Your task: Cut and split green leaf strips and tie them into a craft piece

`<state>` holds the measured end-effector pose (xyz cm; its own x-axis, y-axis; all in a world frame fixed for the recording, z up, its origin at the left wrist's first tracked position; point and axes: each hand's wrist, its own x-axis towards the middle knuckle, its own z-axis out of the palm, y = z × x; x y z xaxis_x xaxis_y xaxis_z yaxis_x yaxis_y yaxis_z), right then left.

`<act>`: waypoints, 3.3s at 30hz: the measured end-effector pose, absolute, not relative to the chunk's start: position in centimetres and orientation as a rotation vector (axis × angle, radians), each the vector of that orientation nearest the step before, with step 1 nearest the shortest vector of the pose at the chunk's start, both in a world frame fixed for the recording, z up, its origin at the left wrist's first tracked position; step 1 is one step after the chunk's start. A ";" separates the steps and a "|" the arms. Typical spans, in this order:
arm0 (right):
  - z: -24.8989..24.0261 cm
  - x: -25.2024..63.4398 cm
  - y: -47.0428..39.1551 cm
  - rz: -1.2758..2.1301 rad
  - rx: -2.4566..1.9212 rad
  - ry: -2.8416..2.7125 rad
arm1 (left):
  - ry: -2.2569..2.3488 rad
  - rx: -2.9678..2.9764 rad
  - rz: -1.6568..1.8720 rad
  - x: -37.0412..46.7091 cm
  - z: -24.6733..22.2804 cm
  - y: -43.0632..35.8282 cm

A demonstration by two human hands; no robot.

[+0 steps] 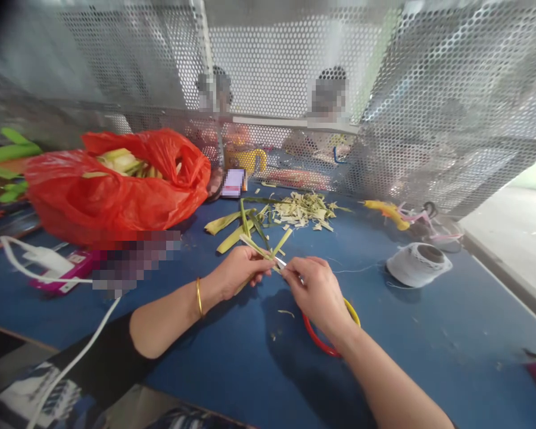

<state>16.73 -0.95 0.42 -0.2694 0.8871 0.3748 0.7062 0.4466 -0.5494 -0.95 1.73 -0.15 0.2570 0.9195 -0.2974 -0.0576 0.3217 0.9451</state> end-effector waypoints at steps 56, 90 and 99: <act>0.0 15.7 -0.4 1.213 -1.329 -1.348 | 1.000 0.944 0.625 -0.4 0.2 0.0; -0.7 15.1 -1.8 0.635 -1.451 -1.953 | 0.987 0.724 0.898 -0.4 0.5 0.5; 0.3 15.0 -2.5 0.275 -1.267 -2.102 | 1.061 0.952 0.884 -0.4 0.2 0.6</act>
